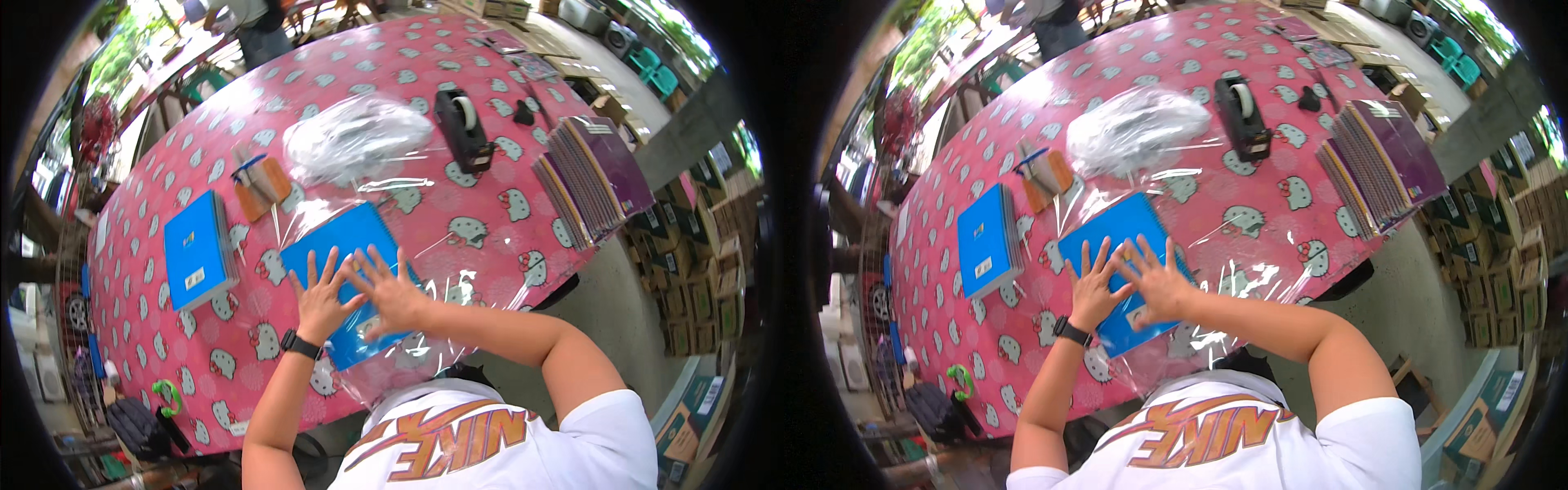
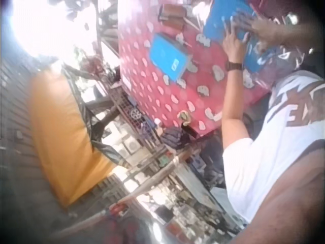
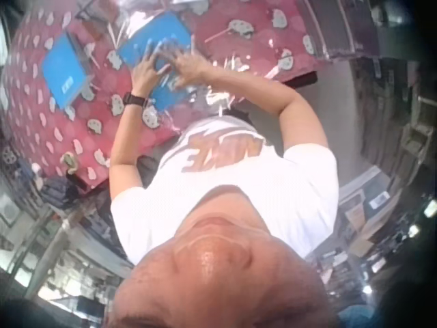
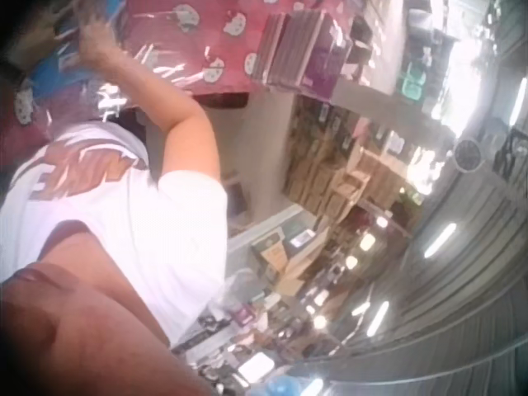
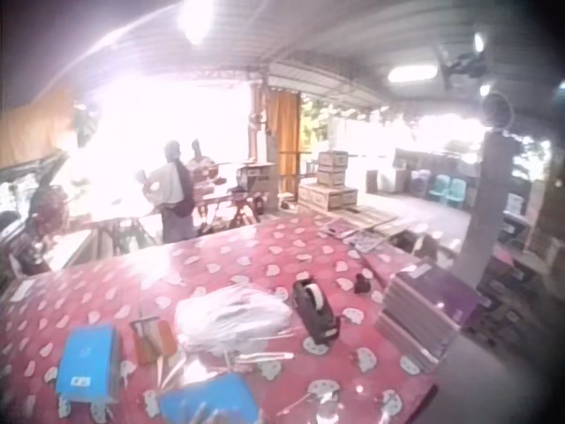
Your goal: The person places notebooks into clear plastic bags and seals them using adhesive tape.
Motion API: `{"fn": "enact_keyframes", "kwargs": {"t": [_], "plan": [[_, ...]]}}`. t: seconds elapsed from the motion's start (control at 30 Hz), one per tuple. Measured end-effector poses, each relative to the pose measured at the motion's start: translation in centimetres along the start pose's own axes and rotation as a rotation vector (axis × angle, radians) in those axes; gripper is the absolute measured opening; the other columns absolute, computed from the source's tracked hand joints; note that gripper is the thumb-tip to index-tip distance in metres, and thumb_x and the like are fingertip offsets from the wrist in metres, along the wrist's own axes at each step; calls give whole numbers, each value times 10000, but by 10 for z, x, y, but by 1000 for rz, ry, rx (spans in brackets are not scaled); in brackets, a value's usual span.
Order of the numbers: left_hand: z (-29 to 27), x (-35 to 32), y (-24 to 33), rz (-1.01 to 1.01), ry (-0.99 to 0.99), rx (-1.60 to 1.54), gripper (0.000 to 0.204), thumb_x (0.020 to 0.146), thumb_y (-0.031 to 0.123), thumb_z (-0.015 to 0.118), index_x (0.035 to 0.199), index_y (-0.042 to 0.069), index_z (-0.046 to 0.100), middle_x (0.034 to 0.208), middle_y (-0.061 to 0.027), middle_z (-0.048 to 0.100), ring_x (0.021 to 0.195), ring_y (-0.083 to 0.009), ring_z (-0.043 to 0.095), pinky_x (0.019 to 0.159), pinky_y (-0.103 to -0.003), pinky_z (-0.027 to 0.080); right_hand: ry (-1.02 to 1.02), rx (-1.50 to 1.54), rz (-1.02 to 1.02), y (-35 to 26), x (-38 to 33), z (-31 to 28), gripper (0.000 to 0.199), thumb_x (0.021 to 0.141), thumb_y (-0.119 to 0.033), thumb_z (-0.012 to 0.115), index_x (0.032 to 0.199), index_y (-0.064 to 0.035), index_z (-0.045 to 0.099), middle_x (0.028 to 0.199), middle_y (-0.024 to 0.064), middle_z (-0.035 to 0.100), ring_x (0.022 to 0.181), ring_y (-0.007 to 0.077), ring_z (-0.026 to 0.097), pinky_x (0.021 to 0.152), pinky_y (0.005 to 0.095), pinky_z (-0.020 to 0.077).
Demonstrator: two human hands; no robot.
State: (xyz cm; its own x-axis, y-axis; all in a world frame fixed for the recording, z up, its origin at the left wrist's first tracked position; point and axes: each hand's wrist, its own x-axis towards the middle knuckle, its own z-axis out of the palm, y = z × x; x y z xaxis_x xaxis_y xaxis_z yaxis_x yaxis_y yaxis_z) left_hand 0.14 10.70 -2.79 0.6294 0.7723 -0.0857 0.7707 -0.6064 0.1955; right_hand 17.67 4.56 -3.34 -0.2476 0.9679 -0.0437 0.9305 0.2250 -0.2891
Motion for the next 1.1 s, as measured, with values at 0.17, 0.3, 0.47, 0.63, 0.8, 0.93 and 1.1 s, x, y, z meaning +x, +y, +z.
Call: {"fn": "enact_keyframes", "kwargs": {"t": [0.17, 0.3, 0.47, 0.63, 0.8, 0.93, 1.1], "plan": [[0, -8, -2, -14, 13, -36, 799, 734, 659, 558, 1404, 280, 345, 1510, 0, 213, 1401, -312, 87, 1067, -609, -1, 696, 271, 381, 148, 16, -66, 535, 704, -300, 671, 1173, -88, 527, 1155, 148, 542, 1075, 333, 473, 854, 535, 363], [0, -2, 8, 38, 36, -21, 770, 733, 664, 557, 1386, 302, 369, 1504, 18, 227, 1402, -310, 87, 1078, -597, 2, 891, -2, 1070, 303, 28, -91, 562, 761, -256, 661, 1255, -66, 471, 876, 137, 671, 770, 274, 653, 779, 352, 473], [6, -6, -2, 3, 42, -2, 772, 731, 679, 546, 1385, 310, 369, 1503, 24, 226, 1402, -305, 91, 1081, -592, 0, 787, 1068, 829, 310, 48, -83, 532, 689, -75, 724, 1169, 18, 517, 805, 128, 664, 729, 210, 646, 712, 311, 488], [1, -8, 2, -4, 30, -32, 793, 727, 680, 548, 1397, 302, 354, 1506, 24, 220, 1402, -306, 87, 1073, -605, -2, 1039, 961, 562, 275, 1, -64, 355, 682, -22, 713, 992, 21, 545, 760, 91, 642, 641, 143, 621, 566, 258, 481], [0, -3, -1, 12, 61, -36, 782, 734, 676, 544, 1395, 302, 356, 1505, 22, 223, 1400, -313, 91, 1069, -614, 16, 842, 210, 844, 289, -9, -49, 312, 663, -53, 724, 917, -22, 545, 752, 132, 625, 682, 286, 625, 620, 380, 487], [7, -5, 2, 33, 111, -71, 759, 736, 673, 544, 1379, 304, 381, 1492, 17, 257, 1394, -316, 118, 1067, -617, 29, 722, 679, 834, 285, -35, -46, 288, 745, -213, 691, 927, -35, 556, 762, 100, 633, 701, 192, 621, 638, 354, 472], [13, -12, -13, 20, 98, -65, 816, 700, 686, 571, 1392, 310, 357, 1498, 19, 239, 1397, -323, 104, 1061, -632, 30, 39, 1211, 414, 27, 24, -71, 381, 737, -249, 745, 973, -14, 558, 775, 81, 674, 793, 146, 631, 617, 275, 458]]}}
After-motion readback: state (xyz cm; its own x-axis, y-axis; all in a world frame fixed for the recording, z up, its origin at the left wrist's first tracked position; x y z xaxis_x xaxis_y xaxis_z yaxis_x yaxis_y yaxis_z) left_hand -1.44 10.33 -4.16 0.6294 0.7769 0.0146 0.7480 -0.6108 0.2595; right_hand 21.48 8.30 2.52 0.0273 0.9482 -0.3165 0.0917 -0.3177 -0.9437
